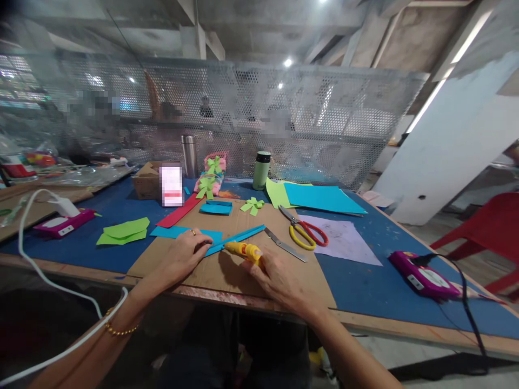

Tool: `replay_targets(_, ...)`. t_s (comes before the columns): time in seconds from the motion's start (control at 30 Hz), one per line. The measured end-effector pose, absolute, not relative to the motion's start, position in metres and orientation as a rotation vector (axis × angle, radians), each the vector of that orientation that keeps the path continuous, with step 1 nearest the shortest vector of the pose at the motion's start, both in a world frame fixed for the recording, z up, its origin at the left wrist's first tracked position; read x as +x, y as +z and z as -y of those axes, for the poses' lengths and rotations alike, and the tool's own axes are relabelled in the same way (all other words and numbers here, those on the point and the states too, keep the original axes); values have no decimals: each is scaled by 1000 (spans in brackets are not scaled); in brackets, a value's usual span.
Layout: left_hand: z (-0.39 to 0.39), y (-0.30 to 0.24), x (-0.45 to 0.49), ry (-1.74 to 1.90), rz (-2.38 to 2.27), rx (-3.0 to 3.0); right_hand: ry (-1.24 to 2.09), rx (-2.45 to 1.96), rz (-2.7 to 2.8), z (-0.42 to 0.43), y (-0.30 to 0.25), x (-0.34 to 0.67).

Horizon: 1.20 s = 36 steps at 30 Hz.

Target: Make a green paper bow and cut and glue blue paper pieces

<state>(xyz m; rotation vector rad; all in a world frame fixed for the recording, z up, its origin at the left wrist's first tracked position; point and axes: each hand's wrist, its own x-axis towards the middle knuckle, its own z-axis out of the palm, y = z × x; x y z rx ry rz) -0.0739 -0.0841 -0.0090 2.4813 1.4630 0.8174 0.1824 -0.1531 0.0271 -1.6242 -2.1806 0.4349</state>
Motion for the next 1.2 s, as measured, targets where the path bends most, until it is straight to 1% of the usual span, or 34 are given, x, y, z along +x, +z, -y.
replay_targets(0.2, 84, -10, -74, 777, -1424, 2474, 415, -1665, 2239, 147, 29, 175)
replay_targets(0.43, 87, -11, -72, 795, -1301, 2442, 301, -1803, 2240, 144, 26, 175)
replay_targets(0.7, 89, -10, -78, 773, -1224, 2502, 289, -1846, 2232, 142, 29, 173)
replay_targets(0.83, 91, -7, -83, 760, -1195, 2541, 294, -1796, 2236, 146, 30, 172)
replay_targets(1.07, 91, -5, -84, 741, -1218, 2508, 422, -1648, 2320, 153, 37, 163)
replay_targets(1.2, 91, -5, -84, 766, -1202, 2464, 433, -1608, 2347, 149, 37, 163)
